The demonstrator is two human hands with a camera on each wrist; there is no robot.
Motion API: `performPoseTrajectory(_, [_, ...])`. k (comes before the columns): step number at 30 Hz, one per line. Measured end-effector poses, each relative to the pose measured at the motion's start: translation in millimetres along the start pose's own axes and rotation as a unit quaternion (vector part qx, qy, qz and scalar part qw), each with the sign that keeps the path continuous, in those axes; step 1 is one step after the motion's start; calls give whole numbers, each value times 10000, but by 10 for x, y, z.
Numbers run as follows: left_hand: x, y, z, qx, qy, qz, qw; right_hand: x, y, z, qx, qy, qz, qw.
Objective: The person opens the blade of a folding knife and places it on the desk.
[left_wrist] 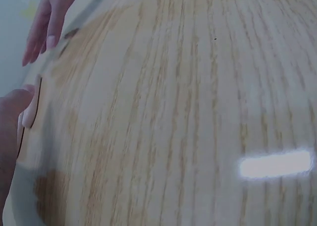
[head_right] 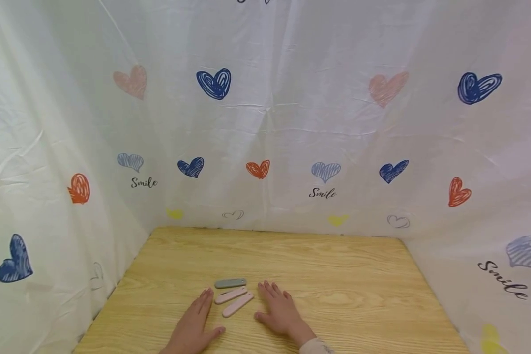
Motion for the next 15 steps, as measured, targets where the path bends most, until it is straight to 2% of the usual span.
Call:
performPoseTrajectory(3, [65, -36, 24, 66, -158, 33, 9998, -45, -40, -21, -30, 84, 1, 10000])
performPoseTrajectory(6, [129, -65, 36, -6, -272, 21, 9996, -78, -102, -41, -46, 161, 88, 9998])
performPoseTrajectory(11, [188, -90, 26, -312, -187, 249, 9990, -155, -173, -57, -90, 357, 348, 9987])
performPoseTrajectory(15, [209, -90, 21, -333, -132, 399, 9986, -199, -196, -48, -209, 506, 606, 9967])
Point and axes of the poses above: each hand's wrist, its own z-axis away from the middle knuckle, its own y-axis out of the back of the hand, x = y × z, the point moved 4 cm from there along -z, towards the middle knuckle, and after that the axes turned 15 degrees about x, right-handed, at the moved point
